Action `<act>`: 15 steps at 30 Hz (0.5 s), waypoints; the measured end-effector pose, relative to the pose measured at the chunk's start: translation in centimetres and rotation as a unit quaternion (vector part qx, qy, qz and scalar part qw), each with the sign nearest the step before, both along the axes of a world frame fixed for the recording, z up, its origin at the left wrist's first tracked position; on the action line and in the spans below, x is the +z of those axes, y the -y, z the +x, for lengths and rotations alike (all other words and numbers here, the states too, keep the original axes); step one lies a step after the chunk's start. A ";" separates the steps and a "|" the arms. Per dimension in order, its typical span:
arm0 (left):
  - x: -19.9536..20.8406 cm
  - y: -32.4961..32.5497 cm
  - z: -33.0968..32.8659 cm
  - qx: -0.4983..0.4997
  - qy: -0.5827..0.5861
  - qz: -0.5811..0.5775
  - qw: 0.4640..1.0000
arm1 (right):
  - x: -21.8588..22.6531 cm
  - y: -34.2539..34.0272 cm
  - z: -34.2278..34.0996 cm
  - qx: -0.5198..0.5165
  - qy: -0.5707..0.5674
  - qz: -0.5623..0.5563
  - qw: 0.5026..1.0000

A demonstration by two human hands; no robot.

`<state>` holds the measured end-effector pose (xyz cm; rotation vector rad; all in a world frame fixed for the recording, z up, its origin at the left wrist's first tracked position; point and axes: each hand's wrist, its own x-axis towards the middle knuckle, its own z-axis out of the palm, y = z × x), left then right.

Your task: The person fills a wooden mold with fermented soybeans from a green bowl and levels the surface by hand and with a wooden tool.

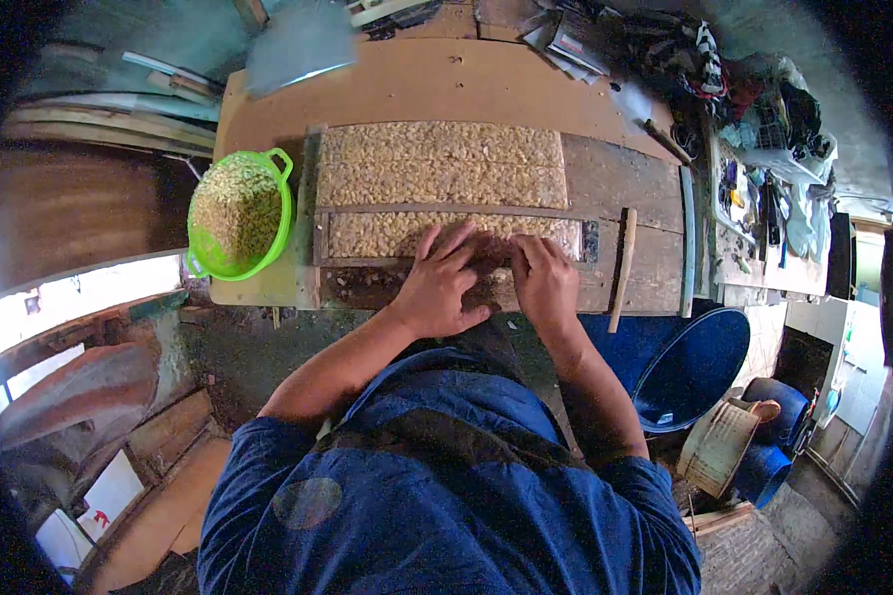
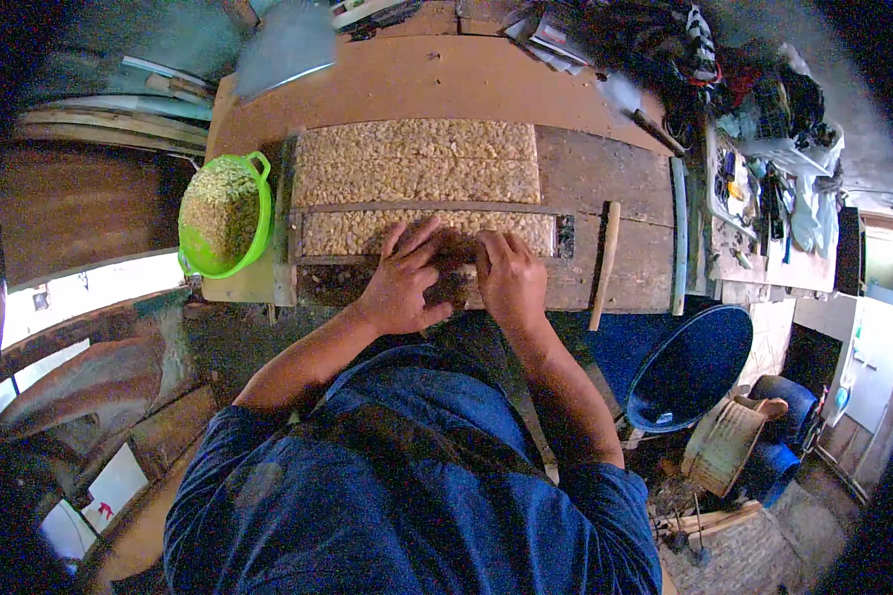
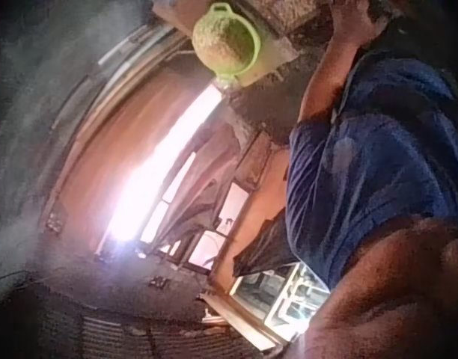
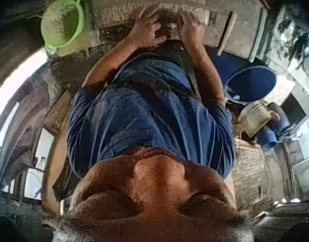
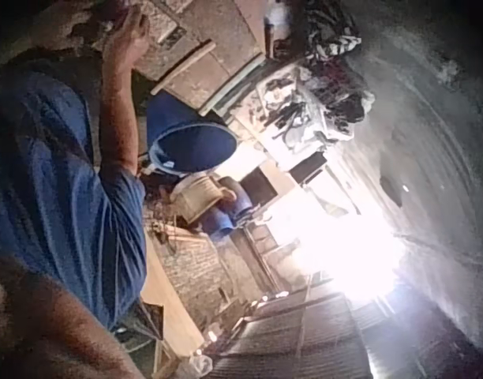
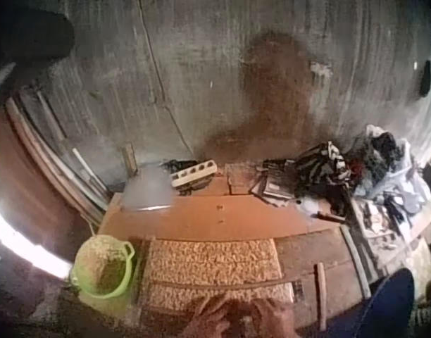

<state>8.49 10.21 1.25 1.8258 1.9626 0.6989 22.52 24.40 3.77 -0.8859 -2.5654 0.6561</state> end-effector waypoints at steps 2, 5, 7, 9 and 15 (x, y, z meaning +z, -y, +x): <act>0.0 0.1 -0.1 0.006 0.012 0.020 1.000 | 0.2 0.1 0.2 0.021 0.026 0.025 0.999; 0.3 0.4 -0.5 -0.003 -0.002 0.023 1.000 | 0.5 0.4 0.7 0.007 -0.018 0.001 1.000; 1.0 1.0 -0.9 -0.003 -0.019 -0.035 0.999 | 0.9 0.3 1.0 -0.054 -0.023 -0.038 0.998; 0.8 1.8 -1.3 0.013 -0.010 -0.016 1.000 | 1.1 0.4 1.3 -0.062 -0.024 -0.053 0.996; 1.3 4.7 -3.5 0.070 -0.045 0.018 0.996 | 1.1 1.1 0.8 -0.077 -0.024 -0.066 0.995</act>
